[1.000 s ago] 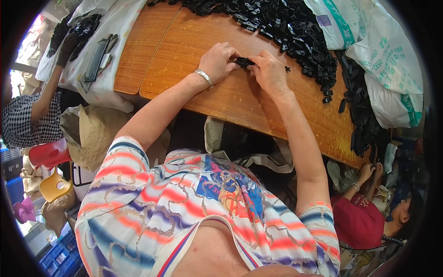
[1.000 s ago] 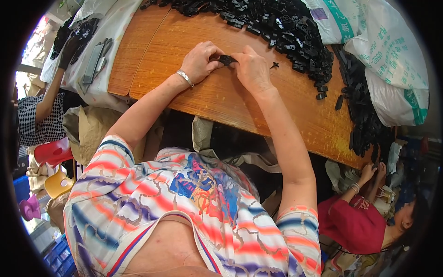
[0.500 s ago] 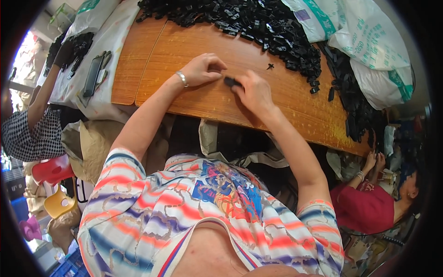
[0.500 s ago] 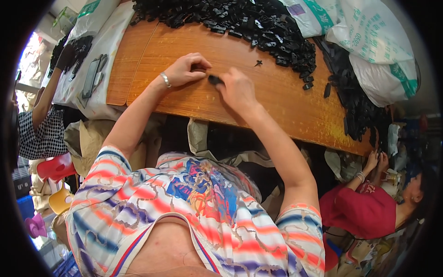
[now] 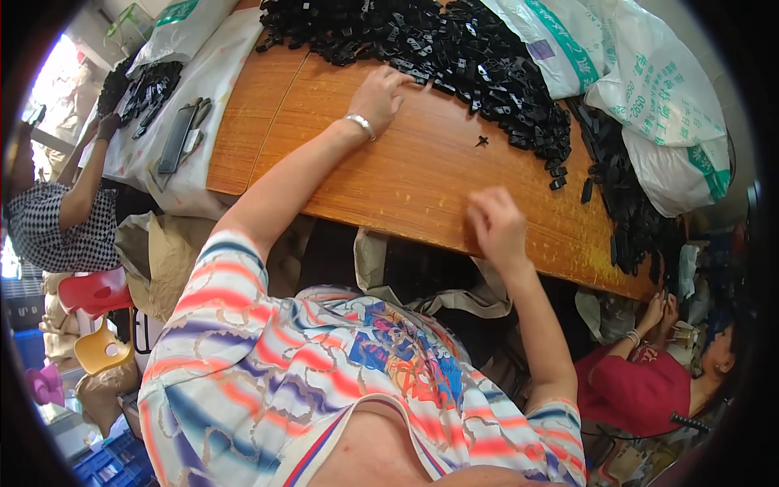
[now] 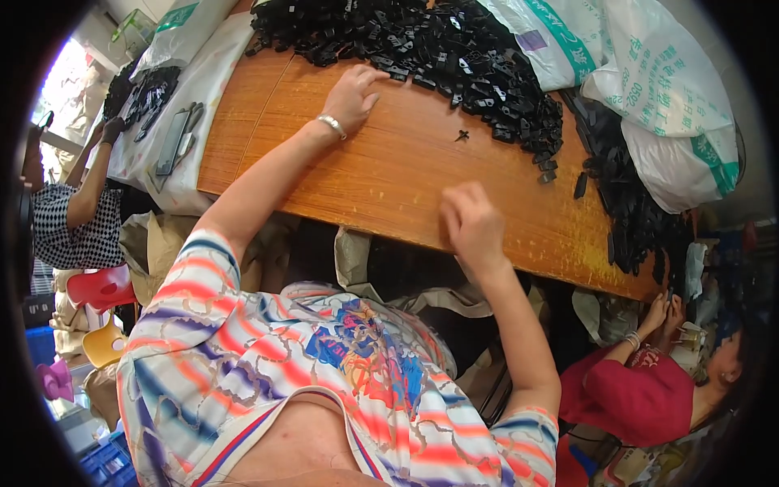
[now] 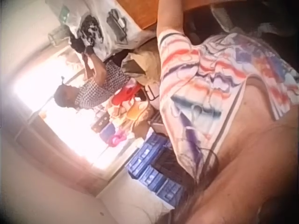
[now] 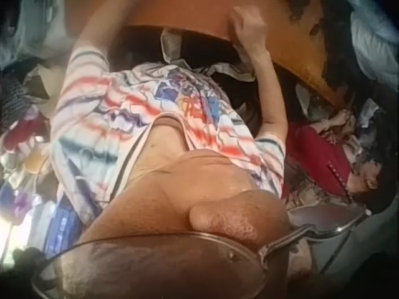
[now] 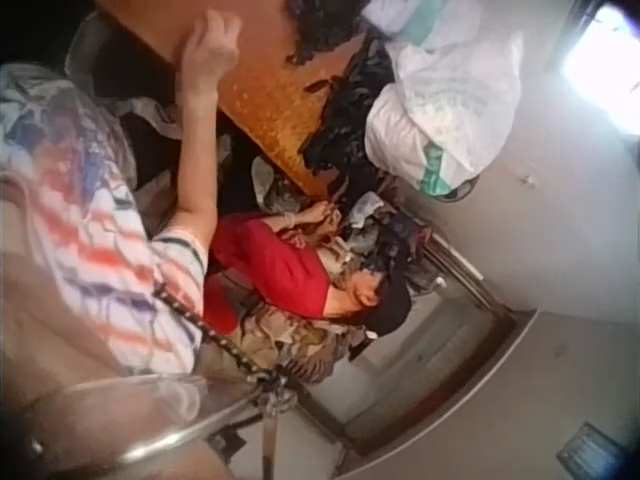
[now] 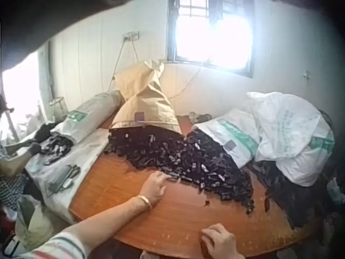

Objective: Assembling small black plastic components by snapping pieces together at a wooden table.

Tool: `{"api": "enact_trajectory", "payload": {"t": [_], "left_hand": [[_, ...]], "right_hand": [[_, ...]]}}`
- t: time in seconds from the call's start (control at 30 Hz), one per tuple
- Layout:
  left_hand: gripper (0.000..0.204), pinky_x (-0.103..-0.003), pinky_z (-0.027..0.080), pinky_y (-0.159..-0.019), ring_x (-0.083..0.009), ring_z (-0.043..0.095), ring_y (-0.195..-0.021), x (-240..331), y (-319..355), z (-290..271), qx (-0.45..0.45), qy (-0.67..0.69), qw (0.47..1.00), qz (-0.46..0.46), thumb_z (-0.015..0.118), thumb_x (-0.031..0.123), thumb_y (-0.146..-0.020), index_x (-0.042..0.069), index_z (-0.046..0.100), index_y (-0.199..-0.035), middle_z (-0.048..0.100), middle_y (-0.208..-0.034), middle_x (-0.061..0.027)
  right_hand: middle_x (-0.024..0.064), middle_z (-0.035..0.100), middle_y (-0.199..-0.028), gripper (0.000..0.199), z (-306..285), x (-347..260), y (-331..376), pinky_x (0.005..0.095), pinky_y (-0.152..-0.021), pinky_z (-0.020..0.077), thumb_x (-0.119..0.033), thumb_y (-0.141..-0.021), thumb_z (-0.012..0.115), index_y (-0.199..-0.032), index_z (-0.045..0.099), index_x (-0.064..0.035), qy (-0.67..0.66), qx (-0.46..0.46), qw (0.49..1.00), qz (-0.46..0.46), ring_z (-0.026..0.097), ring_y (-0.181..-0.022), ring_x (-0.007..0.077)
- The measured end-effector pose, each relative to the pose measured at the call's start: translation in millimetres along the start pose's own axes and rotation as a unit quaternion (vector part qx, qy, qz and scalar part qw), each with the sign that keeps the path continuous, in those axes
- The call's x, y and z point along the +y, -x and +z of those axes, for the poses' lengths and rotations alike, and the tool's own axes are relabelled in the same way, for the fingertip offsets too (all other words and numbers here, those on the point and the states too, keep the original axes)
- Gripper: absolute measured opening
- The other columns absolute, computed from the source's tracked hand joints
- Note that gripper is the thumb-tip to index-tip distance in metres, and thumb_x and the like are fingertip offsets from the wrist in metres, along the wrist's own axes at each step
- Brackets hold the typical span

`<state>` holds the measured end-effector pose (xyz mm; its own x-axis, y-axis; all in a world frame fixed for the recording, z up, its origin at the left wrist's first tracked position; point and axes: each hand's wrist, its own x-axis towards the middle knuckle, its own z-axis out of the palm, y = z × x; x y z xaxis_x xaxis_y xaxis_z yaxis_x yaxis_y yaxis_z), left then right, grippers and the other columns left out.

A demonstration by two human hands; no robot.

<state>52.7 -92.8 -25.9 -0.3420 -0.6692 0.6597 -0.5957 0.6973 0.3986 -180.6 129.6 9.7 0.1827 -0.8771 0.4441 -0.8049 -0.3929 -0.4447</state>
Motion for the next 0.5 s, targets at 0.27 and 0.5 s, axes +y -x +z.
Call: {"api": "enact_trajectory", "payload": {"t": [0.27,0.5], "left_hand": [[0.025,-0.037,0.053,-0.086,-0.0295,0.059,-0.102,-19.7,-45.0,36.8,-0.074,-0.072,0.995,-0.006,0.071,0.007,-0.080,0.011,0.065,-0.103,0.058,-0.108,-0.0085],[0.009,-0.039,0.054,-0.075,-0.0295,0.063,-0.090,-22.6,-30.3,28.6,-0.048,-0.047,0.997,0.040,0.066,0.007,-0.084,0.009,0.065,-0.093,0.060,-0.099,-0.0072]], "right_hand": [[0.0123,0.061,-0.105,0.021,29.5,77.1,-82.0,0.0421,-0.073,0.0536,-0.008,-0.086,0.065,-0.106,0.067,-0.0073,0.156,-0.018,0.986,0.054,0.065,-0.086,0.0348],[0.0146,0.058,-0.086,0.004,14.7,-3.2,-19.5,0.0422,-0.062,0.0528,-0.008,-0.081,0.065,-0.083,0.063,-0.0057,0.035,-0.110,0.993,-0.031,0.063,-0.074,0.0331]]}}
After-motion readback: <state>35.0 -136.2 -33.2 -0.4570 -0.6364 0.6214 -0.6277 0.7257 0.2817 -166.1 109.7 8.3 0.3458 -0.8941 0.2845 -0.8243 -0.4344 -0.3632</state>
